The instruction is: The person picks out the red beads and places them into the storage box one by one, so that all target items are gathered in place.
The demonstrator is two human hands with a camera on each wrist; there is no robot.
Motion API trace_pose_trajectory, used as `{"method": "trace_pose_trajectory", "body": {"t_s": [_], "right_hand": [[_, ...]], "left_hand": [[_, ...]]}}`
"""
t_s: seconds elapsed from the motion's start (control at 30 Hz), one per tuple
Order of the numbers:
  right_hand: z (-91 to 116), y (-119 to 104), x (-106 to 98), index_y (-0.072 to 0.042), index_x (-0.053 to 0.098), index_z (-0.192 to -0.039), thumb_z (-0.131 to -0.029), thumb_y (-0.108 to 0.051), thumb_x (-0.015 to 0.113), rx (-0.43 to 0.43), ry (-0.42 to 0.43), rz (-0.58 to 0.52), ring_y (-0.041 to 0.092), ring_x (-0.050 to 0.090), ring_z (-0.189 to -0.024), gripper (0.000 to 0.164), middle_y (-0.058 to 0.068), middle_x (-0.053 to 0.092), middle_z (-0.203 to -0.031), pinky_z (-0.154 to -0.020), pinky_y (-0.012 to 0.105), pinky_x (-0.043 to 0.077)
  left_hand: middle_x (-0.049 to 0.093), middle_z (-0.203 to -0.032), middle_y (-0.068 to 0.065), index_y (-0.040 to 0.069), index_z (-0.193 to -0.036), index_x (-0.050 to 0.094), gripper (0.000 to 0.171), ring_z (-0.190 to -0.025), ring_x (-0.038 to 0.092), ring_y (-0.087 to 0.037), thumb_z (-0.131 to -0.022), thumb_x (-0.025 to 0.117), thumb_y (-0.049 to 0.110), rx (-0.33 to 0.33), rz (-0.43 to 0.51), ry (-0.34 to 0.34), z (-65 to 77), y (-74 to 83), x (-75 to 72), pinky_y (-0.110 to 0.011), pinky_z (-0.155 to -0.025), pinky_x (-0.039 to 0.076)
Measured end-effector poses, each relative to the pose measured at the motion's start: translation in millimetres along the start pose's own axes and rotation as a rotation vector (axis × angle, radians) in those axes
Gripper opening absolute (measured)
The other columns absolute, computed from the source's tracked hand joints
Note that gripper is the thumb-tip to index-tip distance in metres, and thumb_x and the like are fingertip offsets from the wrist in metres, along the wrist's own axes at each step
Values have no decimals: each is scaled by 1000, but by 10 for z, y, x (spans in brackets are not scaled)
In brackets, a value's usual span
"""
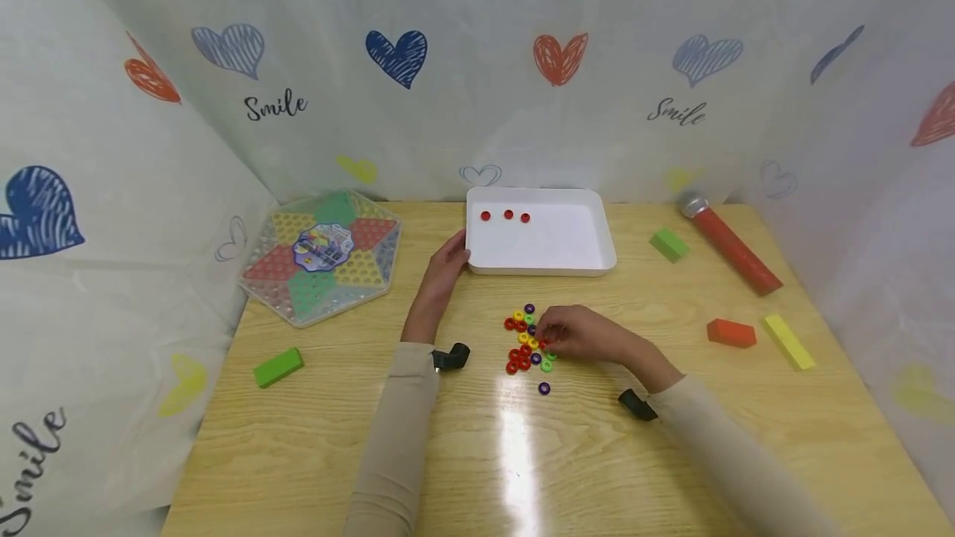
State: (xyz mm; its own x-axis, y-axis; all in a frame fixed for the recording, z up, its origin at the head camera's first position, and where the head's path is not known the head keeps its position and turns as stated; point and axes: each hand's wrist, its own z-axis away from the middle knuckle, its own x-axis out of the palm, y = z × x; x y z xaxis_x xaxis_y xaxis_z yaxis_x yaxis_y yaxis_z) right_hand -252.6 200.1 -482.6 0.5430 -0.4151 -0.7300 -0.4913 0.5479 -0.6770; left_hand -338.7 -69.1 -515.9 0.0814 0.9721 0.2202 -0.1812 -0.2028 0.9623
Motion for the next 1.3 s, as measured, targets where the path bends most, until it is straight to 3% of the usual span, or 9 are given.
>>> {"method": "trace_pose_trajectory", "body": {"t_s": [0.4, 0.77, 1.03, 1.3], "right_hand": [[69, -138, 59, -15, 69, -100, -88, -11, 70, 91, 43, 61, 4, 59, -78, 13, -5, 64, -95, -69, 22, 53], [91, -177, 79, -13, 67, -98, -85, -9, 70, 75, 90, 123, 5, 55, -77, 14, -7, 61, -88, -67, 23, 51], [78, -126, -95, -10, 67, -100, -87, -8, 68, 48, 184, 87, 8, 59, -82, 14, -5, 63, -94, -72, 25, 54], [18, -2, -444, -9, 66, -104, -90, -10, 67, 29, 258, -12, 13, 61, -87, 14, -1, 65, -98, -78, 28, 55]], "left_hand": [[39, -152, -2, 15, -149, 39, 48, -138, 37, -11, -102, 48, 13, 24, -2, -5, 14, 0, -3, -29, -113, 33], [38, -152, -3, 15, -149, 38, 48, -138, 36, -12, -102, 47, 13, 23, -10, -5, 19, -7, -4, -31, -114, 33], [37, -153, -1, 16, -149, 39, 48, -139, 35, -11, -102, 47, 12, 10, -5, 4, 11, 6, -9, -31, -114, 32], [37, -153, -2, 15, -149, 38, 49, -140, 34, -11, -101, 48, 11, 9, 11, 3, 16, 7, 5, -32, -115, 31]]}}
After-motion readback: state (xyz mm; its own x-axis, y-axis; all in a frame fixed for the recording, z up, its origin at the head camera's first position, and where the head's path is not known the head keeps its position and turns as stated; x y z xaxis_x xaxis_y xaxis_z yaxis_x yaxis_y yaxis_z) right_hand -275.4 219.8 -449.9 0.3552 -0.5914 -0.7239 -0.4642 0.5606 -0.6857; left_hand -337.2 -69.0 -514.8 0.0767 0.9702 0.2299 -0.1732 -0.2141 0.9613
